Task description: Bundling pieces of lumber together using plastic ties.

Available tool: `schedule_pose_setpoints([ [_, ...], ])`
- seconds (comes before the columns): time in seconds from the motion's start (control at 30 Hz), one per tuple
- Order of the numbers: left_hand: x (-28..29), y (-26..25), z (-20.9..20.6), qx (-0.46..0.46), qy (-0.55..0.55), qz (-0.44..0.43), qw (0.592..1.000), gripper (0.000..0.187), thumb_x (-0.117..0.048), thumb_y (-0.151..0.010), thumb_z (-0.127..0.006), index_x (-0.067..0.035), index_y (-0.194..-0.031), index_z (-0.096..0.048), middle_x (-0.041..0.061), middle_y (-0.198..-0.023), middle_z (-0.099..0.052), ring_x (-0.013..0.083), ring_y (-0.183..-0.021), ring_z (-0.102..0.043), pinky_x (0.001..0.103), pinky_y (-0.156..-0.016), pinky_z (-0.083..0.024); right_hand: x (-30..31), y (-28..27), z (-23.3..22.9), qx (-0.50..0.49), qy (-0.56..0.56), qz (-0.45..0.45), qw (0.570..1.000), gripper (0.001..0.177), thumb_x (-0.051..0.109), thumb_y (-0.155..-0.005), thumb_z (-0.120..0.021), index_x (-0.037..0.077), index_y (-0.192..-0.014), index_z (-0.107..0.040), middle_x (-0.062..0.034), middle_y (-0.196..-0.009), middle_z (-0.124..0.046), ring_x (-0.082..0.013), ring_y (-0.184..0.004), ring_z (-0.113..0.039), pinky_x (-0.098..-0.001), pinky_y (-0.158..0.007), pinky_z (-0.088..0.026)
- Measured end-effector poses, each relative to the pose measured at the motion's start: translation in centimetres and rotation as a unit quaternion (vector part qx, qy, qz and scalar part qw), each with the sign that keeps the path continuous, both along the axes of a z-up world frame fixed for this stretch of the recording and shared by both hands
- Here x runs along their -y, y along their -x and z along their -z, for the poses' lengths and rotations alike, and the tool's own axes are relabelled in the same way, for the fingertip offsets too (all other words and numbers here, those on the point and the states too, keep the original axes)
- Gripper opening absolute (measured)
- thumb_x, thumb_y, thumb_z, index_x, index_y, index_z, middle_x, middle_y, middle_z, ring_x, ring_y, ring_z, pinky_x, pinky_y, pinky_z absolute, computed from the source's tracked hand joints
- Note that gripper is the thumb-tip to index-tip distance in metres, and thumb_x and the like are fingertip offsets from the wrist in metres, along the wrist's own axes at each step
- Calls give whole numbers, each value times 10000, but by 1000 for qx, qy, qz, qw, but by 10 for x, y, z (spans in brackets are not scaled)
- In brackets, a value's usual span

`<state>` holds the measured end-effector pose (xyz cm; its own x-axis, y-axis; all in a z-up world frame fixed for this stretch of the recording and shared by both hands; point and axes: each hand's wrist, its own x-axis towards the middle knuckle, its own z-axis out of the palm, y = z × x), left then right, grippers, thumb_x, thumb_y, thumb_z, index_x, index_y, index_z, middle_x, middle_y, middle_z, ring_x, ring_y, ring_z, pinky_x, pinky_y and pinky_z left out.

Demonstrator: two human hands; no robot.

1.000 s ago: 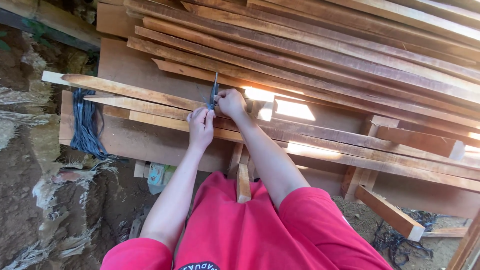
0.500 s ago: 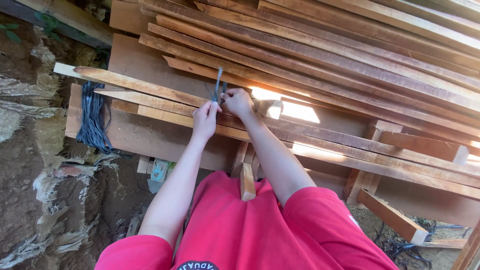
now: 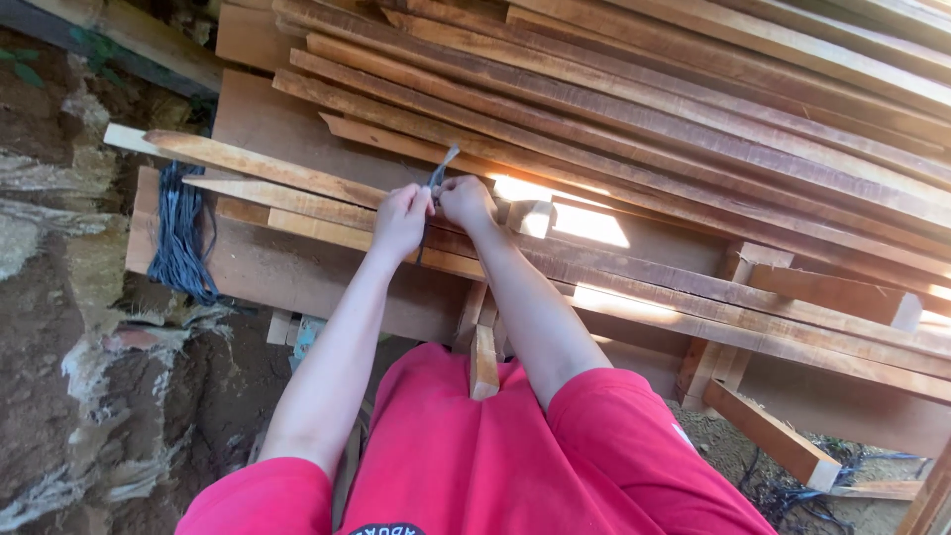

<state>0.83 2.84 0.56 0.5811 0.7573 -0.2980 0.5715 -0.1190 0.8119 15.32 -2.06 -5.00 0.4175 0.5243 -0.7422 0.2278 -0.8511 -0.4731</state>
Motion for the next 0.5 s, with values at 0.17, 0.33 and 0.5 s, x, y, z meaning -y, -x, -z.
schedule_pose_setpoints([
  [0.17, 32, 22, -5, 52, -36, 6, 998, 334, -194, -1094, -529, -95, -786, -613, 169, -796, -648, 435, -976, -623, 504, -939, -482, -4, -1, -27, 11, 3, 0, 1000, 338, 366, -918, -540, 217, -1075, -799, -90, -1100, -782, -291, -1187, -695, -451, -1026, -564],
  [0.33, 43, 27, -3, 66, -73, 20, 995, 311, -193, -1097, -516, -93, -821, -619, 207, -792, -637, 483, -927, -604, 540, -849, -488, 5, -2, -8, -13, -38, 53, 998, 302, 407, -873, -660, 240, -1083, -799, -71, -1085, -790, -281, -1179, -700, -431, -1025, -560],
  [0.5, 46, 32, 6, 67, -83, 14, 994, 317, -227, -1103, -514, -130, -820, -618, 134, -792, -668, 423, -918, -632, 512, -850, -496, 9, -2, -11, 8, -35, 5, 999, 327, 385, -920, -585, 196, -1106, -777, -88, -1112, -773, -287, -1197, -680, -474, -1027, -558],
])
